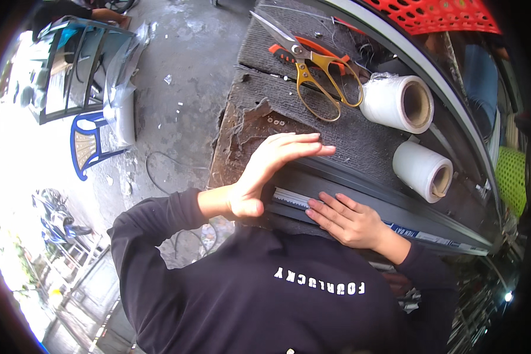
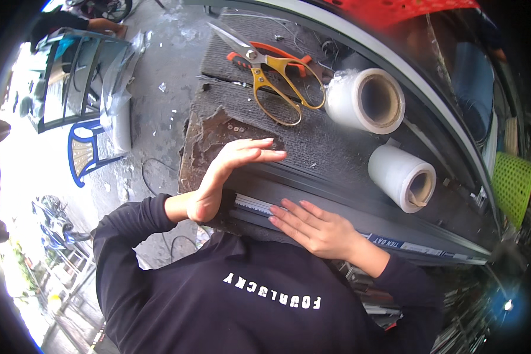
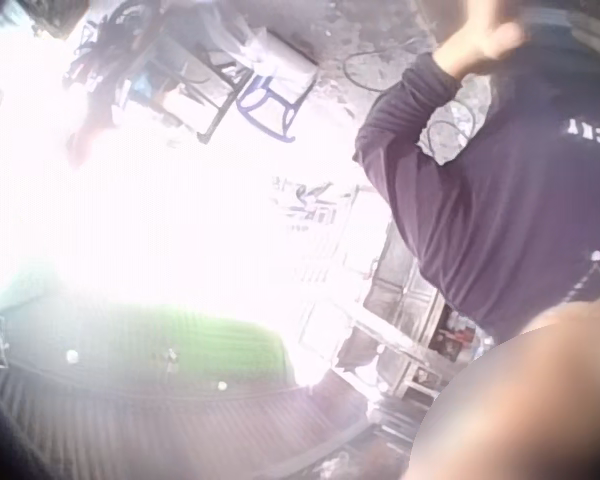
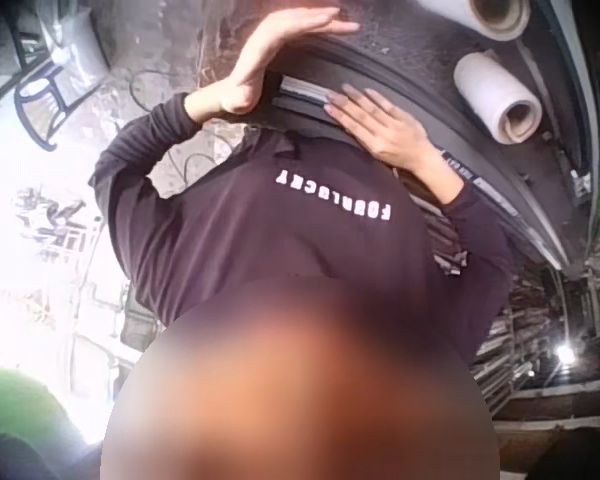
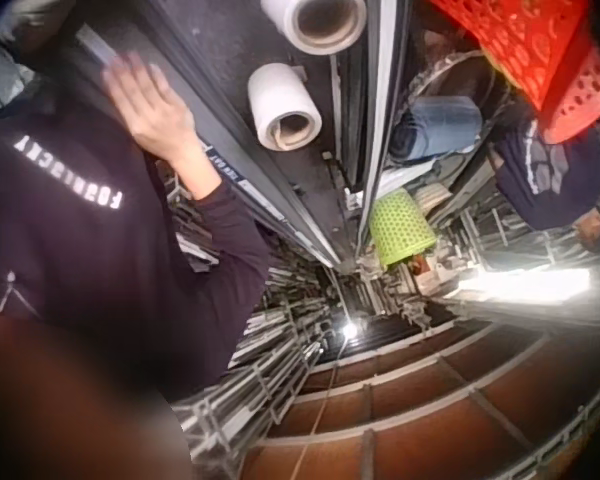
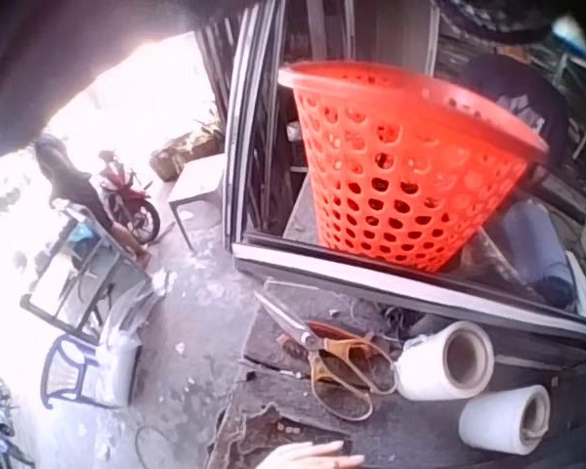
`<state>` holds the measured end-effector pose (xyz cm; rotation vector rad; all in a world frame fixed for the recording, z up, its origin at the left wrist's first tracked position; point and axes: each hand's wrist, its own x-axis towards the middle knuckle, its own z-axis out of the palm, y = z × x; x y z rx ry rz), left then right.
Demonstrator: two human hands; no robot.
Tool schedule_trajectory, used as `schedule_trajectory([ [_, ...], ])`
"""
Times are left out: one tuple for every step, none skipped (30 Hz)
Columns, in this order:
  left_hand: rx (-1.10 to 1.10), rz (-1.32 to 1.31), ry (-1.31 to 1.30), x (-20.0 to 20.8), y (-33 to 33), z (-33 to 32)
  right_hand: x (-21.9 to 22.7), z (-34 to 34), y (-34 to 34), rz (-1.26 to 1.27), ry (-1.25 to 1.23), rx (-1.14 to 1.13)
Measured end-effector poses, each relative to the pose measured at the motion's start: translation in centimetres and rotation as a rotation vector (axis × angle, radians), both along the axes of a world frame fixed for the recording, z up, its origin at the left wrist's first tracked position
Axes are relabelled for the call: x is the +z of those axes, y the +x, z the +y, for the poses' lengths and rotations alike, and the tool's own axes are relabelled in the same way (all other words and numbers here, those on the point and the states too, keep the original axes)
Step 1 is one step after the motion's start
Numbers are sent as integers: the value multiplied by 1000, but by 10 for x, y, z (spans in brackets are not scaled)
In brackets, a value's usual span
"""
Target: The person assembles small metal profile components on a workbench. They insert a black plastic piece into a metal profile, apply tape, and use scissors to trim a thin strip. The person then inserts a small metal piece into the profile and continues assembling parts.
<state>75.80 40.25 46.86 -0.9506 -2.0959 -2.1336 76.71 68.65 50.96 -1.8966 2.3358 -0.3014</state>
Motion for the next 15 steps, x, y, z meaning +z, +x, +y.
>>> schedule_trajectory([
  [18, -43, -11, 0, 1, 0, -1, 0, -1, -10, 1, 22],
  [-2, -48, -27, 0, -1, -1, -2, -1, -1, -11, -22, 36],
  [-18, -48, -45, 0, -2, -2, -4, -1, -2, -15, -26, 35],
  [-33, -44, -72, -1, -2, -3, -5, 0, -2, -24, -14, 45],
  [-28, -55, -92, 0, -2, -3, -6, 0, -2, -34, -19, 44],
  [-30, -48, -93, 0, -2, -3, -6, 0, -2, -52, -24, 36],
  [-39, -29, -110, 0, -3, -3, -6, 0, -2, -46, -24, 45],
  [-48, -29, -136, 1, -4, -4, -5, 1, -2, -49, -26, 40],
  [-55, -17, -130, 2, -6, -3, -5, 1, -3, -40, -10, 56],
  [-35, -65, -90, 4, -7, -3, -4, 0, -3, -60, -27, 29],
  [-10, -108, -51, 6, -8, -2, -4, 0, -4, -72, -26, 28],
  [7, -129, -13, 7, -10, -3, -3, 0, -3, -79, -26, 17],
  [47, -73, 46, 3, -17, -7, -3, 0, -3, -66, -35, 17],
  [119, 58, 108, 0, -25, -12, -3, -1, -3, -69, -41, 2],
  [73, 136, 96, -2, -29, -15, -3, -1, -2, -77, -53, -29],
])
